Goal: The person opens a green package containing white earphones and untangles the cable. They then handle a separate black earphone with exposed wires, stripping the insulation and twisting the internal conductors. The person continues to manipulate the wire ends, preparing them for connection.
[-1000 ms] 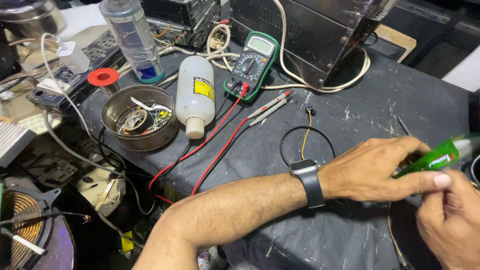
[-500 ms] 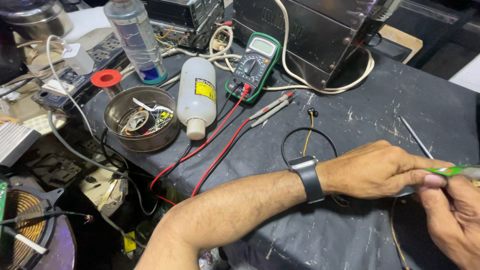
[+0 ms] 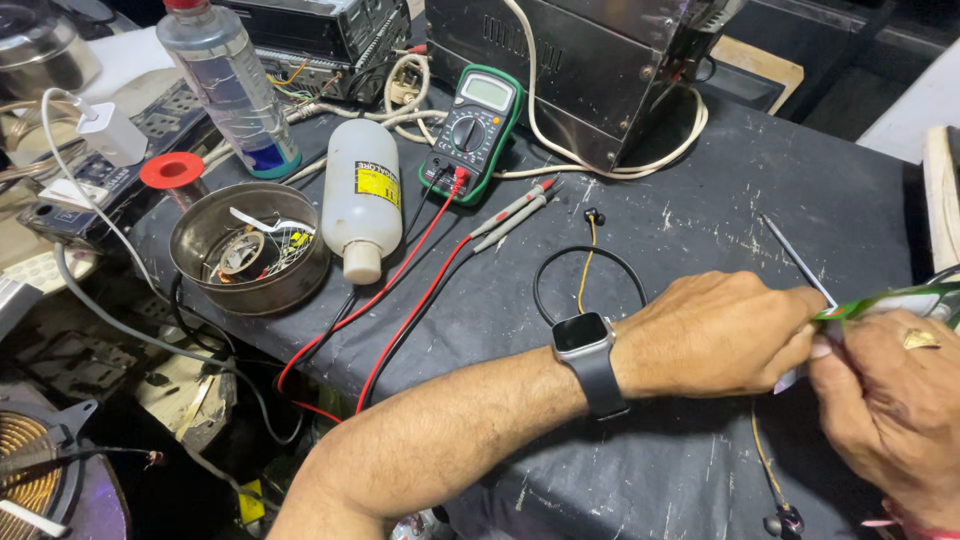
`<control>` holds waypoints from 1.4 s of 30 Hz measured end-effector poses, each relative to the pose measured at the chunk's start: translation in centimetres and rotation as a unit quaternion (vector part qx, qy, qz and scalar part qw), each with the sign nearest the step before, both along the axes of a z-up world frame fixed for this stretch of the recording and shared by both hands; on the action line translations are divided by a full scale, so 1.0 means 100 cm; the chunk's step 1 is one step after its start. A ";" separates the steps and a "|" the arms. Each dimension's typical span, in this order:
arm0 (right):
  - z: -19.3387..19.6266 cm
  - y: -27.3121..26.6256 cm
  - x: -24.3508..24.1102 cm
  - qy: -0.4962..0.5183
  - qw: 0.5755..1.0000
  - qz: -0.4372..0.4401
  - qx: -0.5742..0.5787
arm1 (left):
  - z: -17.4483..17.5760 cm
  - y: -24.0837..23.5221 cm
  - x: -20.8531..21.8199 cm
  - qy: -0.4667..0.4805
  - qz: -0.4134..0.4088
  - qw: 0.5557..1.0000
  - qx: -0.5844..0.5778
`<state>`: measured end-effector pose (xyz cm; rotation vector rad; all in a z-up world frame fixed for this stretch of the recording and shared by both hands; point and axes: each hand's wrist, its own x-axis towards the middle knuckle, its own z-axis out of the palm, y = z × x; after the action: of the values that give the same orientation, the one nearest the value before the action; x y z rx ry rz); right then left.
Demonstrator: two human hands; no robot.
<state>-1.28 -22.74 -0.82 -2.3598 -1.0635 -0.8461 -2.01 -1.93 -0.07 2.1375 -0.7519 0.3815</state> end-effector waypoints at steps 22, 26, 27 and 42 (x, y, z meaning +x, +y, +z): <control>-0.086 -0.050 0.054 0.030 0.990 -0.111 -0.078 | -0.029 -0.016 0.004 0.003 0.037 0.998 -0.057; -0.101 -0.038 0.066 0.163 0.982 -0.036 0.088 | -0.023 -0.014 0.003 0.000 0.053 0.996 -0.072; -0.098 -0.032 0.064 0.221 0.963 0.016 0.154 | -0.020 -0.012 0.003 -0.009 0.058 0.996 -0.065; 0.023 0.024 -0.004 0.001 0.985 -0.168 -0.031 | 0.009 0.007 0.007 0.004 0.179 0.984 0.016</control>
<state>-1.71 -20.36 1.48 -2.6359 -0.7087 -0.9363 -1.27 -1.25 0.87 2.3053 -0.3669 0.5500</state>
